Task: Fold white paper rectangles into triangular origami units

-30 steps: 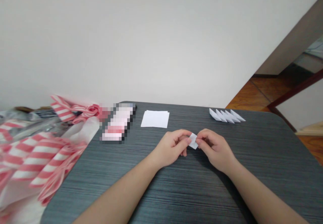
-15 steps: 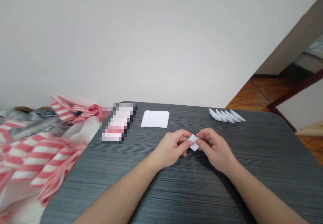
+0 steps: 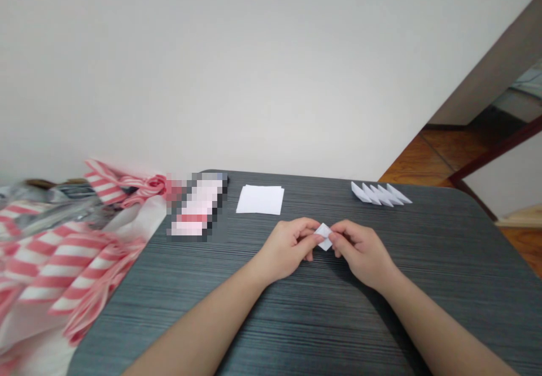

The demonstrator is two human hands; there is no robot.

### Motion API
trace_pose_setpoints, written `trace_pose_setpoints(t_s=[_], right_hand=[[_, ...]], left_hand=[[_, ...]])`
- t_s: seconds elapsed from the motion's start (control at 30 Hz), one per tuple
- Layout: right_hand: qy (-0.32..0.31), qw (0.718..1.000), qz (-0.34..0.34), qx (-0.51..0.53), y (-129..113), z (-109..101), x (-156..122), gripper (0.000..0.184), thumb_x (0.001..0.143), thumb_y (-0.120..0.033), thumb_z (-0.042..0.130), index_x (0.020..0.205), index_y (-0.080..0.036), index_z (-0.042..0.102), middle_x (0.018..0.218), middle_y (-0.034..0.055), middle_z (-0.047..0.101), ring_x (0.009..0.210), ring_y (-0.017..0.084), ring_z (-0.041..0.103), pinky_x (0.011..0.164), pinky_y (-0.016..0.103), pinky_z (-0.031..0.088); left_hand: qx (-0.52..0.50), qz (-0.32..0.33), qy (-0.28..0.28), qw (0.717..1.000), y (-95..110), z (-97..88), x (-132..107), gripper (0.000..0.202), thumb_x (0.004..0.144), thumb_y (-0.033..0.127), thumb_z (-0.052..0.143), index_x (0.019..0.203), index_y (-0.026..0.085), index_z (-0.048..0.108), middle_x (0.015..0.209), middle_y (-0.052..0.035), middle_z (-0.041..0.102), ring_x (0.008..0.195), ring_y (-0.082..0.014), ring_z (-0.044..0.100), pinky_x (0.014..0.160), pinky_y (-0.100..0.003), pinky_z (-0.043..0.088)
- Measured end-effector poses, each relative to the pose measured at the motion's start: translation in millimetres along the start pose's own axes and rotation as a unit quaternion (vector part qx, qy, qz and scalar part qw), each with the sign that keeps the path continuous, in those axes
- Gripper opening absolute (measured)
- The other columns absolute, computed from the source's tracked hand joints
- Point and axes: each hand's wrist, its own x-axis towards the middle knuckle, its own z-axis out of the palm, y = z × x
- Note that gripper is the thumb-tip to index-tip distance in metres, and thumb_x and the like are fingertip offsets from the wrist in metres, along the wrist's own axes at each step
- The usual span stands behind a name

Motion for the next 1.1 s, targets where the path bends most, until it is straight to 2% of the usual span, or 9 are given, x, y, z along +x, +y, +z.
trace_pose_setpoints(t_s=[0.23,0.63,1.1], right_hand=[[0.010,1.000,-0.008,-0.001,0.8,0.3,-0.9,0.019,0.095,-0.029,0.055,0.082,-0.020,0.065,0.060,-0.0024,0.062,0.057,0.013,0.059,0.060,0.024,0.042],[0.000,1.000,0.020,0.021,3.1,-0.1,-0.7,0.017,0.093,-0.031,0.057,0.083,-0.019,0.065,0.060,-0.0021,0.062,0.054,0.013,0.059,0.056,0.024,0.043],[0.000,0.999,0.029,0.015,-3.1,-2.2,-0.7,0.025,0.093,-0.027,0.055,0.070,-0.020,0.061,0.056,-0.0028,0.063,0.052,0.011,0.058,0.057,0.022,0.044]], left_hand=[[0.063,-0.012,0.000,0.998,-1.0,-1.2,-0.3,0.026,0.093,0.038,0.056,0.090,0.015,0.068,0.056,0.0016,0.062,0.050,-0.0092,0.054,0.051,-0.018,0.040],[0.043,-0.002,0.009,0.999,-4.9,-1.1,-0.3,0.024,0.092,0.038,0.058,0.090,0.016,0.066,0.056,0.0027,0.061,0.050,-0.0092,0.055,0.051,-0.018,0.041],[0.056,0.008,0.013,0.998,-5.3,-0.3,-0.6,0.024,0.093,0.037,0.056,0.088,0.016,0.066,0.055,0.0026,0.061,0.050,-0.0090,0.054,0.052,-0.018,0.040]])
